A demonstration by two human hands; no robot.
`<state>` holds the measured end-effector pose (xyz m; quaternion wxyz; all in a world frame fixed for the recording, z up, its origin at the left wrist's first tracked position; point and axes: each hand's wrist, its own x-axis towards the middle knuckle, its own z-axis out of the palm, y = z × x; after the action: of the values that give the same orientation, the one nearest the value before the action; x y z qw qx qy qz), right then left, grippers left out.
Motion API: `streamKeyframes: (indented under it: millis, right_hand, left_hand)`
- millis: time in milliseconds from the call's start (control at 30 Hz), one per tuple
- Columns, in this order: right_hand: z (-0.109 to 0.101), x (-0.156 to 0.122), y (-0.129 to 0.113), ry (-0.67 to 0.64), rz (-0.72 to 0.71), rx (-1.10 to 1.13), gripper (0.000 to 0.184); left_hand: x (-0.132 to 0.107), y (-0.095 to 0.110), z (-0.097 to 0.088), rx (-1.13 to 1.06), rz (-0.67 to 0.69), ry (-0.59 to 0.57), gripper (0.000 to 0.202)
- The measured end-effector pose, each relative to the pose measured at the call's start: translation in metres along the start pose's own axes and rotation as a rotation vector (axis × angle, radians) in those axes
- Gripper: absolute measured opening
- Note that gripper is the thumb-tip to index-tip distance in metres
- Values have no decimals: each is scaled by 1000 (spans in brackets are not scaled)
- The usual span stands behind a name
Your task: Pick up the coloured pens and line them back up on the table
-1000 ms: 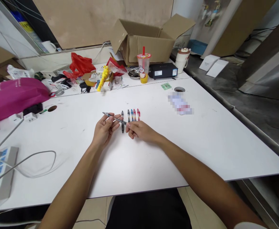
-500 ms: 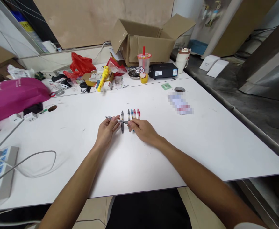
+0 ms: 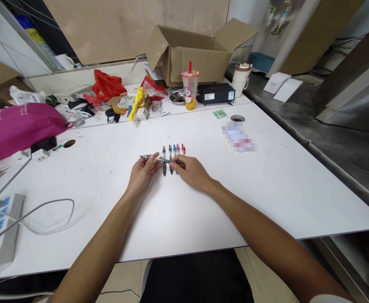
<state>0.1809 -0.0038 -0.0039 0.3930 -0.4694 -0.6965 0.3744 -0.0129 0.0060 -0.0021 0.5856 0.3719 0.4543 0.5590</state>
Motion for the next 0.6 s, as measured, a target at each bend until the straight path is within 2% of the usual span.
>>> streamKeyframes:
  millis: [133,233,500,600]
  right_hand:
    - [0,1,1,37,-28,53,19]
    - [0,0,1,7,8,79,25]
    - [2,4,5,94,-31,21,19]
    - [2,4,5,56,-9,-30,19]
  left_hand:
    - [-1,0,1,15,10,-3,22]
    - [1,-2,1,41,15,13,22]
    - [2,-7,3,23,3,21,23]
    - [2,-9,3,4,0,5,22]
